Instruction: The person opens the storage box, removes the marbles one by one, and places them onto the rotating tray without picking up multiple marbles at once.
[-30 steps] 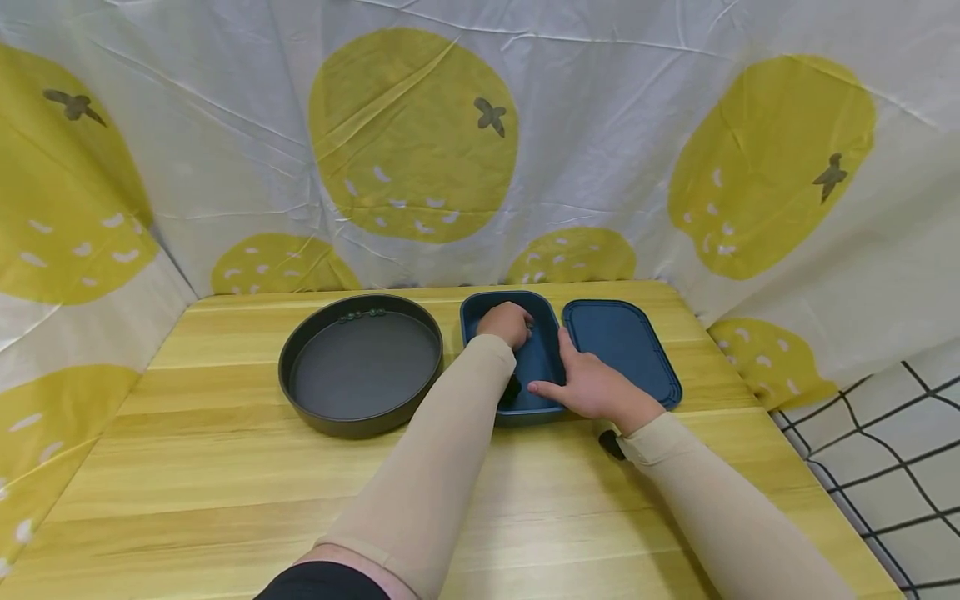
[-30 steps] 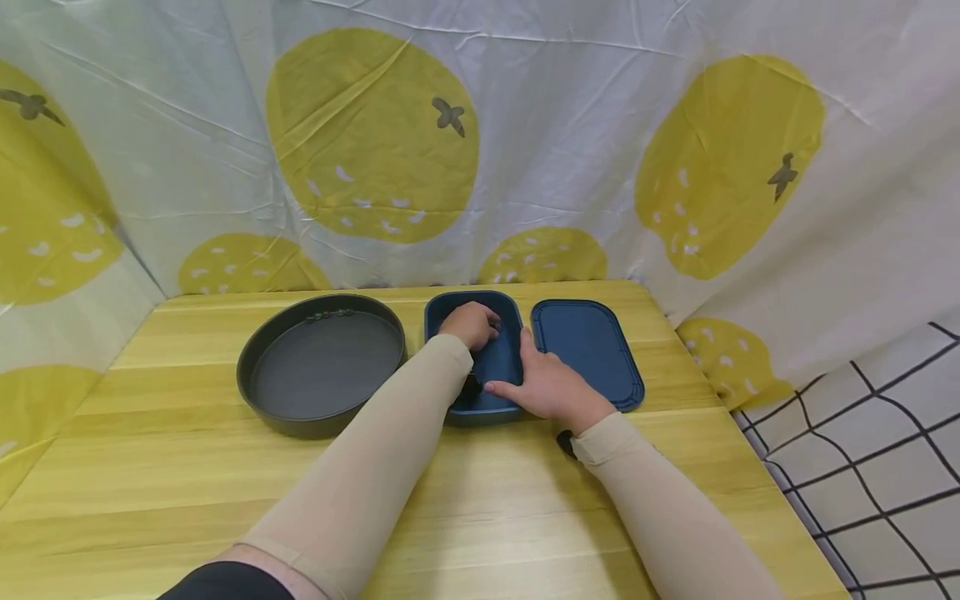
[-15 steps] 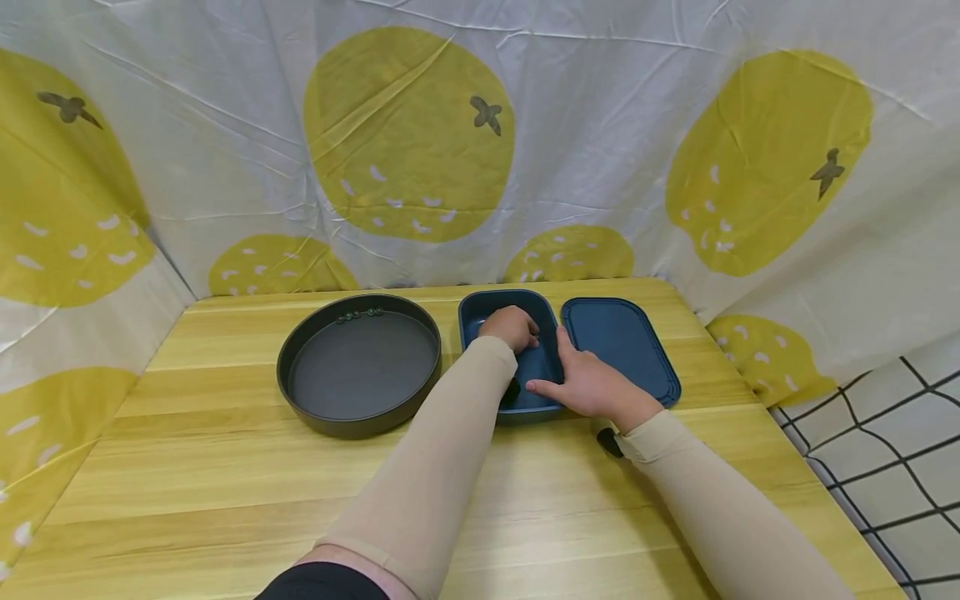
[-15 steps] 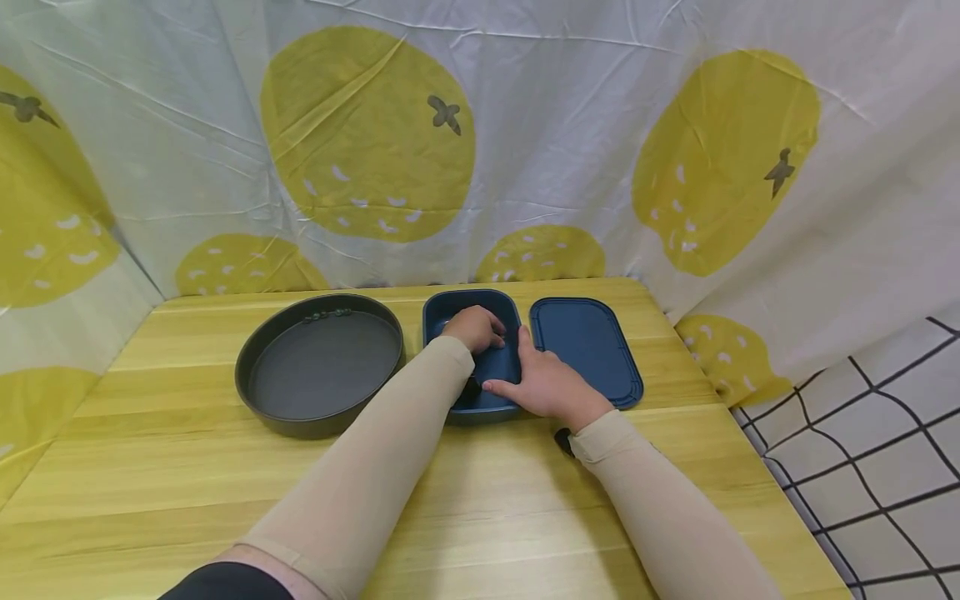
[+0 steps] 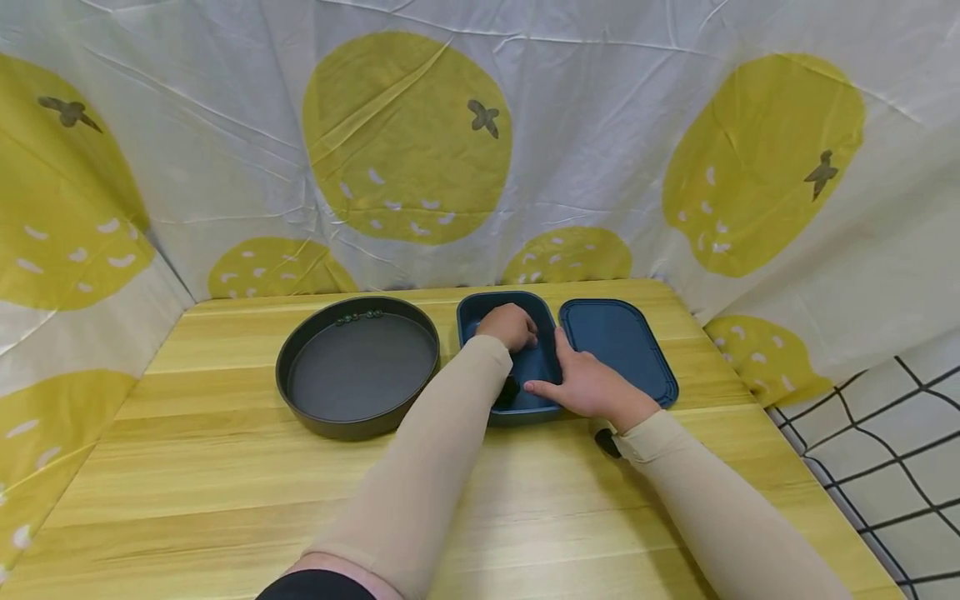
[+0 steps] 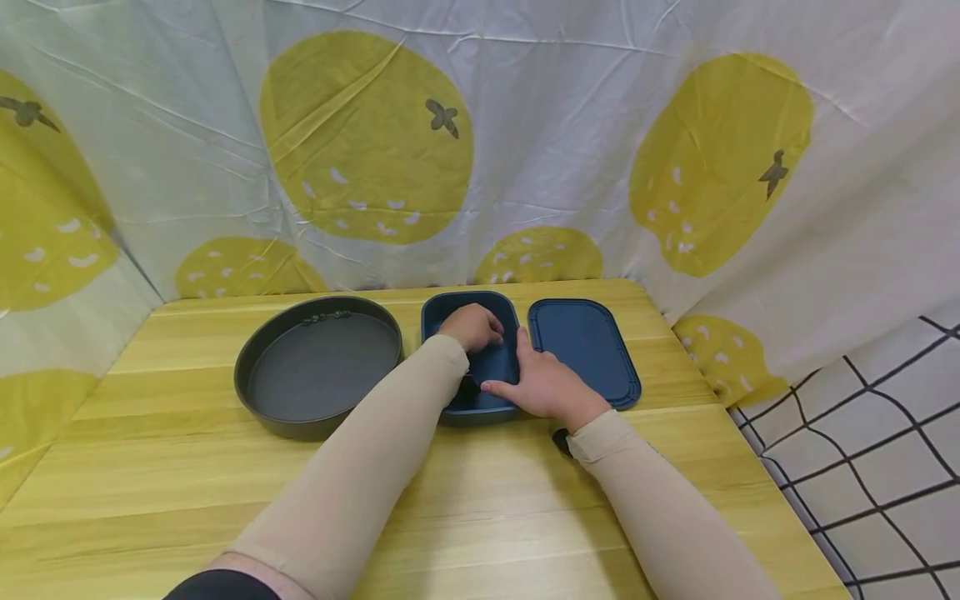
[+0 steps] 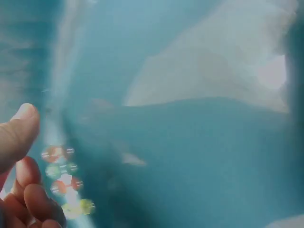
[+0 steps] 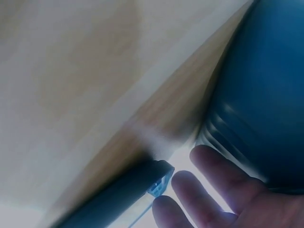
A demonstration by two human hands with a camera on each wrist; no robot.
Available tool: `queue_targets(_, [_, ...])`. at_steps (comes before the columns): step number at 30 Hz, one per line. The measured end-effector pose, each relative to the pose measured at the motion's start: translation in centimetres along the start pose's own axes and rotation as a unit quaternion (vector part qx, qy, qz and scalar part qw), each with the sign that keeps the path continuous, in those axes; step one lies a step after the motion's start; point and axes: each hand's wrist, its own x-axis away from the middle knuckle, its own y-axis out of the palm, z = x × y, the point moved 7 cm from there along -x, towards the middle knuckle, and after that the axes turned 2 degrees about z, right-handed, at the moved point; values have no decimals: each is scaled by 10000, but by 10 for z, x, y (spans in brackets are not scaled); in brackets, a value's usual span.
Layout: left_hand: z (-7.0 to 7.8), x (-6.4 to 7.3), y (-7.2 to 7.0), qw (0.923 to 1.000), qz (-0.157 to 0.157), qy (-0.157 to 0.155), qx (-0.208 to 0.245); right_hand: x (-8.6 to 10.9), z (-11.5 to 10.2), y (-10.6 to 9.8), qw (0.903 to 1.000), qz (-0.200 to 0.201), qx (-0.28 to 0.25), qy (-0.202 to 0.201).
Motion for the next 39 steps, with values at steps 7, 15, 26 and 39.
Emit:
queue_targets(7, [5,20,-44,9985,285,327,-329,1,2,-2,9999,-51,22,109])
queue_targets(15, [-15,46,-105,9962,697,530,18,0,2,-1,9998,-103,46,173])
queue_targets(26, [-110,86,-155,9969,753,142,-180,0,1,-1,9998,-58,161,130])
queue_targets(39, [-191,103,-158,9947,939,-425,56,1,-3,-2,9998,-86,143,127])
